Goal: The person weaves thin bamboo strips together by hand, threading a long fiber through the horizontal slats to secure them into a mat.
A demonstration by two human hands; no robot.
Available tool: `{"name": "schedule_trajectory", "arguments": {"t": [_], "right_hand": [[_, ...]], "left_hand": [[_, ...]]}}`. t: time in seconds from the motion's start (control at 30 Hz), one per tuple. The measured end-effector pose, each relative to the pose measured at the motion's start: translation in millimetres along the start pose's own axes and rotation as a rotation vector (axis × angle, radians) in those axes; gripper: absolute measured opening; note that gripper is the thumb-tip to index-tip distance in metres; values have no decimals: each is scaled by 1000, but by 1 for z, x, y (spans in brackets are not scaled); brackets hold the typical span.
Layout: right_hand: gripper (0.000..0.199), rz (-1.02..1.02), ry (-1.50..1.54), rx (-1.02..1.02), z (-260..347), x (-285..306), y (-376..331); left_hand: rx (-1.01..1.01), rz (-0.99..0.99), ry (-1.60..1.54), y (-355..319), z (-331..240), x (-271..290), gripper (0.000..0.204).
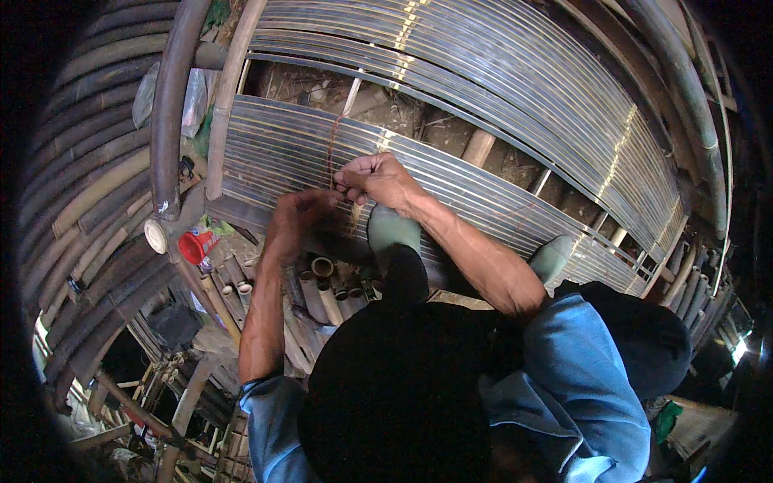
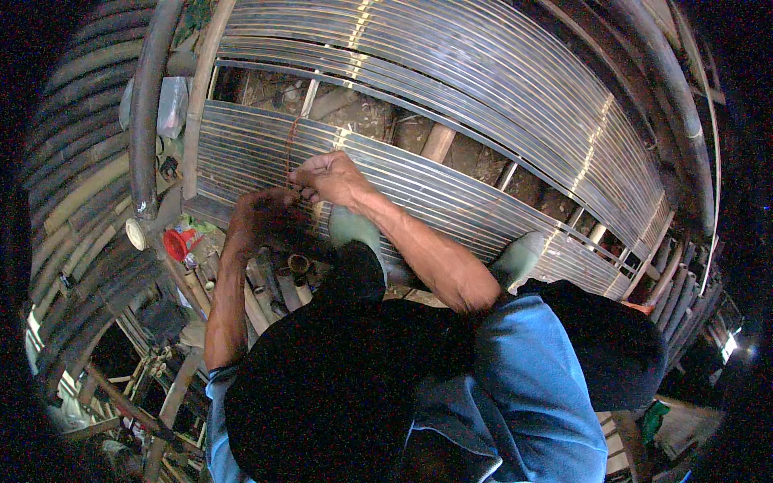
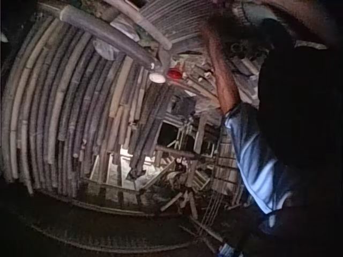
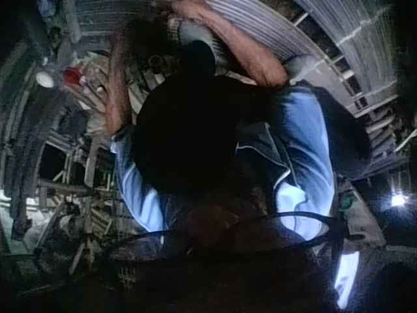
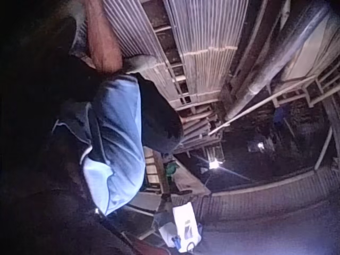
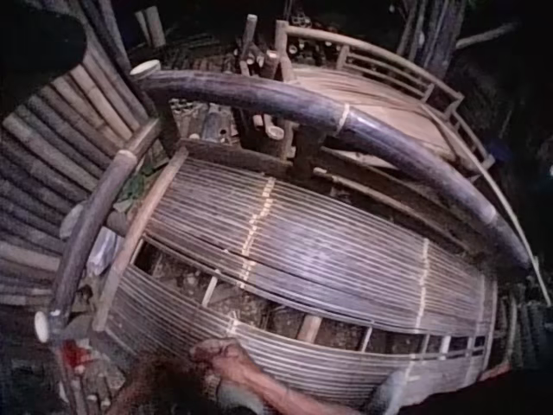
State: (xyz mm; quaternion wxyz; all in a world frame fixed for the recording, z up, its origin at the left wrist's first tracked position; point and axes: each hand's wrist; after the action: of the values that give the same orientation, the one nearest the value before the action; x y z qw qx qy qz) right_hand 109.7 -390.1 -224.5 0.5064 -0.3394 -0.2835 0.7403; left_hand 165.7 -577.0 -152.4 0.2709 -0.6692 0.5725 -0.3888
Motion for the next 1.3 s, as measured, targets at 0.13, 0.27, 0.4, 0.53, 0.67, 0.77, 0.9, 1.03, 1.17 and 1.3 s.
{"name": "schedule_trajectory", "arguments": {"t": [0.13, 0.27, 0.4, 0.53, 0.67, 0.77, 0.9, 1.03, 1.17, 1.3], "right_hand": [[17, -6, 24, -19, -2, -8, -2], [16, 50, 9, -59, -4, -8, -5], [14, 67, -5, -35, -14, -6, -1], [17, 106, -231, 272, -32, 4, 6], [10, 115, -404, 528, 0, -8, -18], [7, 226, -563, 670, -27, -9, -18], [15, 333, -728, 578, -28, -33, -42], [26, 344, -971, 583, -6, -41, -50], [32, -18, -1113, 871, 9, -16, -14], [40, -82, -1078, 1193, 20, -9, 15]], "left_hand": [[-19, 3, -137, 5, 22, 3, 17], [-26, 19, -105, 10, 32, 7, 14], [-67, -19, -140, 8, 34, 3, 9], [-34, 17, -265, 20, 51, 15, 7], [-210, -50, -261, 21, 52, 32, 8], [-207, -94, -327, 8, 31, 20, 8], [-175, -132, -294, 8, 33, 49, 9], [-114, -322, -185, 8, 41, 57, 10], [-252, -421, -176, 18, 48, 58, 11], [-290, -468, -259, 23, 48, 66, 11]]}}
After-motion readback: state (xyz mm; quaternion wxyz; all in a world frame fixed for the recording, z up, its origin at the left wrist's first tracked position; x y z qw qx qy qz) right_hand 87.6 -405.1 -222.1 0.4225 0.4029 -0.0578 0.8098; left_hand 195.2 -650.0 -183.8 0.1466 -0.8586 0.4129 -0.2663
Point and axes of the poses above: each hand's wrist, its own y-axis towards the middle knuckle, its own x-axis out of the back of the hand, z = x × y, and after that the axes turned 14 degrees about -z, right-handed
